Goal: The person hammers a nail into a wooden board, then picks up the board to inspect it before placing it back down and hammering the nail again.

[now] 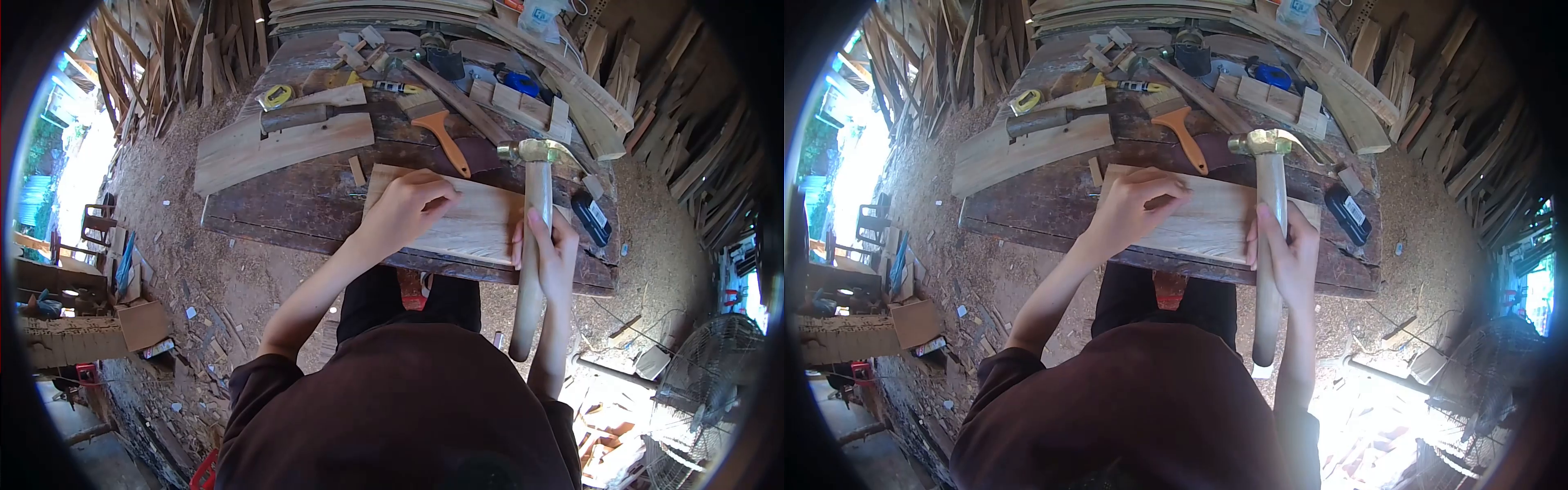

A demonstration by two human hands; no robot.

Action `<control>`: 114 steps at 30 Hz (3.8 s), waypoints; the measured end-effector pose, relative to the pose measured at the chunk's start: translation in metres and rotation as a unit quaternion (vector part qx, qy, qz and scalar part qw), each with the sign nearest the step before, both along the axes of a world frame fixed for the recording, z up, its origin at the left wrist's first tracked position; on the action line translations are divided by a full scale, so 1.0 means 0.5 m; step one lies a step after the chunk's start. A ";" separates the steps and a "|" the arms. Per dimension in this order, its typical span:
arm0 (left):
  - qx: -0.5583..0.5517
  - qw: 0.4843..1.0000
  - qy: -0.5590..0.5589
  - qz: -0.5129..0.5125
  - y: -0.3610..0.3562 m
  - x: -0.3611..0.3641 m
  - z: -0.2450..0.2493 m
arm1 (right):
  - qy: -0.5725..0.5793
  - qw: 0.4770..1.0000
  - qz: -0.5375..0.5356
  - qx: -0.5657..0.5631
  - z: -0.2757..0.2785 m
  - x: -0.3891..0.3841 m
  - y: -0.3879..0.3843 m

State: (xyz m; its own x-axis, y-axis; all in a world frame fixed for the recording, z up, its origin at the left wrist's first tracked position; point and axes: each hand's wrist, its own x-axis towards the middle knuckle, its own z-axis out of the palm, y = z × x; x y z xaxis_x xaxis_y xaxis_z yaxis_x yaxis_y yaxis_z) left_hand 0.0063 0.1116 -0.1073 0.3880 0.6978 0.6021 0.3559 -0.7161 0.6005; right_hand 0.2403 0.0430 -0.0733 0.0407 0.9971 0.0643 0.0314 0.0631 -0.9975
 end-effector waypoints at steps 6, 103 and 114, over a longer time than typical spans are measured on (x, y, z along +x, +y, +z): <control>0.005 1.000 0.009 -0.016 0.004 0.000 0.000 | 0.088 0.996 -0.022 -0.020 -0.021 0.011 0.023; -0.112 0.993 -0.014 -0.017 -0.007 0.003 0.018 | -0.279 0.958 0.060 -0.035 0.084 -0.035 -0.089; -0.086 0.994 -0.032 -0.058 0.002 0.004 0.004 | -0.182 0.980 0.041 -0.065 0.072 -0.018 -0.066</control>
